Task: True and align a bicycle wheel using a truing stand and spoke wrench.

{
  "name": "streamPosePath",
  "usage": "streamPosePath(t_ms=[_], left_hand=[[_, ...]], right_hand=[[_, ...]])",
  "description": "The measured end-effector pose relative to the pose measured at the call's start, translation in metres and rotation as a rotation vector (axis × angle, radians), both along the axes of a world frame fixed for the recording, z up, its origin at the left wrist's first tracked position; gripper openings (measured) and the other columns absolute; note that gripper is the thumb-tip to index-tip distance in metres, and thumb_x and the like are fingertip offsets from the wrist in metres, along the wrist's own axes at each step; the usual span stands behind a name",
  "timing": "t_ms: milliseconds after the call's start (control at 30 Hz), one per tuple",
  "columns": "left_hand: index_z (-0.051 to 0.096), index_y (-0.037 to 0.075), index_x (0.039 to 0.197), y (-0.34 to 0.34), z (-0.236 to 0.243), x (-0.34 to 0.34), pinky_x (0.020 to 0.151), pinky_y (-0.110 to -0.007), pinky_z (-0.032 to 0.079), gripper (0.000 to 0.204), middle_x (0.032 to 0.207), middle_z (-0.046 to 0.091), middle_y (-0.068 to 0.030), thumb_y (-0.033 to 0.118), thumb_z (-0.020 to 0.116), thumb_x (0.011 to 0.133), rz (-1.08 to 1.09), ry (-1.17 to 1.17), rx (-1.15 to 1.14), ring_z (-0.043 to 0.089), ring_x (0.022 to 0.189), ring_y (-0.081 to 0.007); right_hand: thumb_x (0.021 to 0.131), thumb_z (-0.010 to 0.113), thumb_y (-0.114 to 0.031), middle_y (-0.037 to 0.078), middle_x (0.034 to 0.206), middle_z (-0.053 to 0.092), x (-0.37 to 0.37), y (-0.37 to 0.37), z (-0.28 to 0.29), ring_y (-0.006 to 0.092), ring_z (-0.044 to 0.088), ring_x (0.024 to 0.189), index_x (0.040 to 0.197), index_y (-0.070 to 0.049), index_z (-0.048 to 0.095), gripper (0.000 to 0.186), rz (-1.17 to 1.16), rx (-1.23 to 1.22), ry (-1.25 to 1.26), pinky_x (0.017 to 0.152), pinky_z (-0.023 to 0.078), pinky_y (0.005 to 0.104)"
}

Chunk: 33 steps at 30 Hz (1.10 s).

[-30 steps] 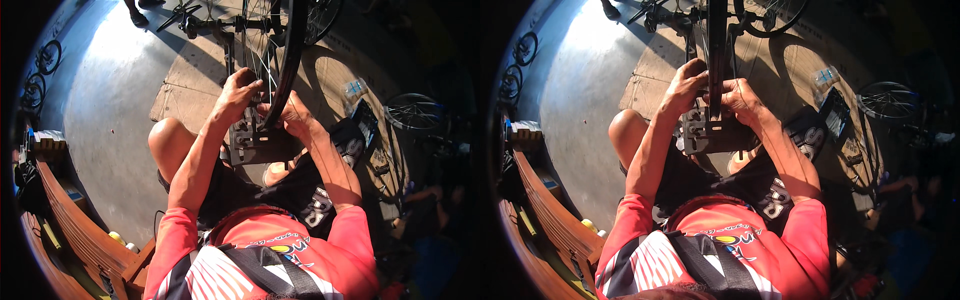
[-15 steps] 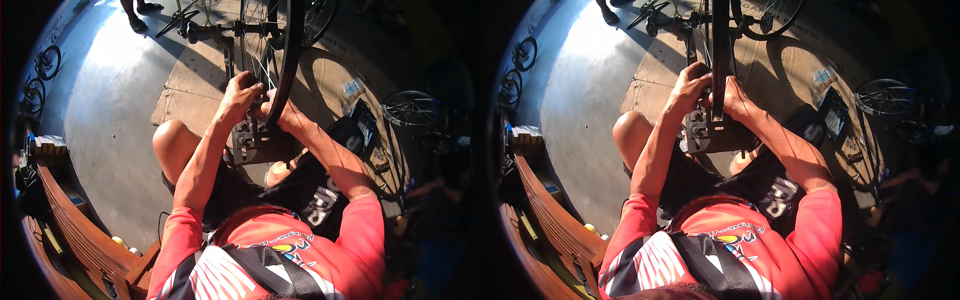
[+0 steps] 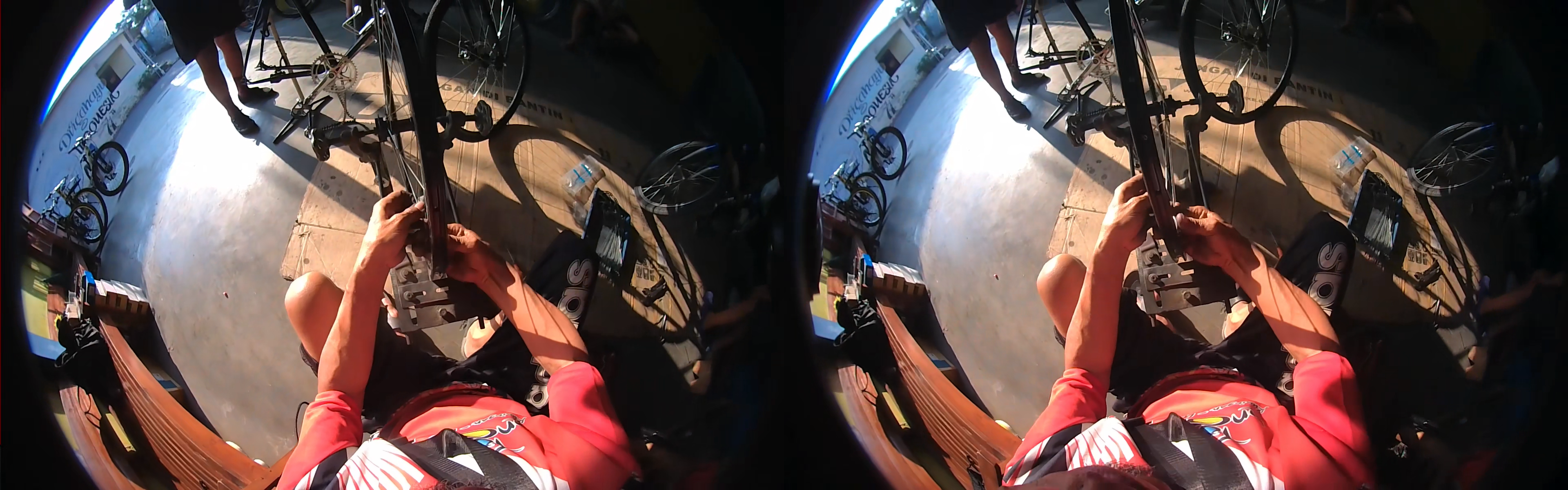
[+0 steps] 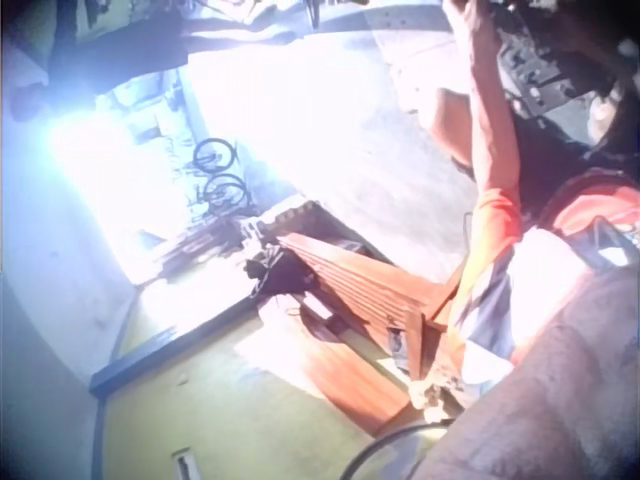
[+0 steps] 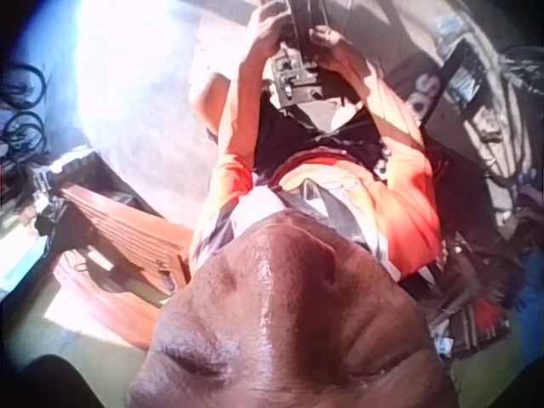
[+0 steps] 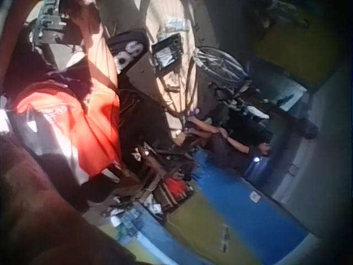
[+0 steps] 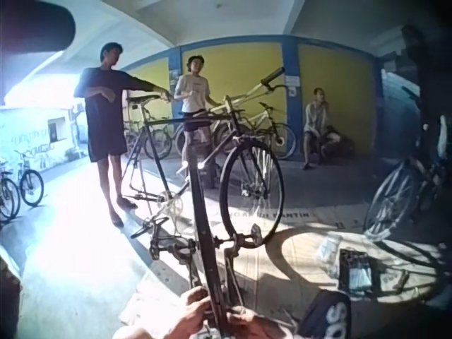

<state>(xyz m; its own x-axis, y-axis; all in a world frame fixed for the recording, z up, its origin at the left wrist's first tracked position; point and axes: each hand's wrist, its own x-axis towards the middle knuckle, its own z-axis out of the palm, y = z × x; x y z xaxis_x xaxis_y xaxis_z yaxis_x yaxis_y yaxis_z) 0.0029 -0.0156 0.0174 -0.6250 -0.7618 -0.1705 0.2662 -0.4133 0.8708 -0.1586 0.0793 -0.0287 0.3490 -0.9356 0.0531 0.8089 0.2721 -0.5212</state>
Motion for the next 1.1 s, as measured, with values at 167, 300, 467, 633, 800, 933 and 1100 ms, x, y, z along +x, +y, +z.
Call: streamPosePath(t_ms=[167,300,467,633,800,933,1100], left_hand=[[0.056,0.004,0.091,0.001,-0.006,-0.002,0.053,-0.03,0.052,0.016,0.083,0.058,-0.0034,0.011,0.07,0.095,0.031,0.024,-0.07,0.061,0.067,-0.014],[0.057,0.003,0.093,-0.002,-0.014,-0.003,0.053,-0.031,0.052,0.015,0.084,0.058,-0.0035,0.011,0.07,0.095,0.043,0.002,-0.07,0.061,0.07,-0.0143],[0.058,0.001,0.096,0.0,-0.014,-0.006,0.057,-0.031,0.053,0.017,0.087,0.059,-0.0044,0.012,0.07,0.095,0.062,0.005,-0.11,0.061,0.074,-0.0154],[0.058,0.001,0.1,0.003,-0.012,-0.002,0.057,-0.03,0.052,0.019,0.09,0.061,-0.0055,0.014,0.07,0.095,0.069,-0.041,-0.035,0.062,0.075,-0.0145],[0.058,-0.002,0.108,0.0,-0.013,-0.001,0.062,-0.029,0.053,0.024,0.091,0.063,-0.0057,0.015,0.07,0.096,0.032,-0.045,-0.11,0.063,0.078,-0.0142],[0.049,-0.001,0.132,0.008,0.014,-0.004,0.095,-0.039,0.053,0.047,0.124,0.058,-0.0212,0.004,0.065,0.088,0.363,-0.381,-0.635,0.065,0.11,-0.0338],[0.027,0.005,0.159,-0.003,0.075,-0.002,0.122,-0.043,0.026,0.091,0.159,0.035,-0.0235,-0.013,0.048,0.072,0.378,-0.228,-1.241,0.03,0.15,-0.0392]], right_hand=[[0.099,0.067,-0.018,0.013,0.109,0.071,0.001,0.0,-0.002,0.0211,0.071,0.099,0.129,0.0,0.06,0.036,0.0,-0.042,0.086,0.087,0.059,0.0339],[0.095,0.073,-0.02,0.01,0.106,0.071,-0.006,0.004,0.021,0.0168,0.07,0.095,0.121,-0.001,0.064,0.033,0.001,0.03,0.263,0.083,0.059,0.0313],[0.091,0.078,-0.024,0.004,0.098,0.071,-0.01,0.001,0.038,0.0107,0.068,0.085,0.111,-0.003,0.068,0.031,0.048,0.138,0.707,0.073,0.057,0.027],[0.091,0.078,-0.02,0.0,0.091,0.069,-0.01,0.009,0.033,0.0079,0.064,0.077,0.111,-0.004,0.068,0.027,-0.011,0.057,0.473,0.065,0.054,0.0251],[0.09,0.07,-0.006,0.004,0.095,0.07,-0.01,-0.006,0.015,0.0149,0.067,0.079,0.113,-0.002,0.067,0.023,-0.01,0.067,0.433,0.072,0.057,0.0304],[0.091,0.067,-0.006,0.009,0.094,0.071,-0.009,-0.022,-0.001,0.0188,0.07,0.078,0.112,0.002,0.067,0.022,-0.465,0.13,1.069,0.07,0.059,0.0326],[0.088,0.069,-0.01,0.009,0.078,0.07,-0.005,-0.008,-0.014,0.0157,0.068,0.058,0.104,0.005,0.067,0.022,-0.796,0.26,1.004,0.053,0.059,0.0296]])
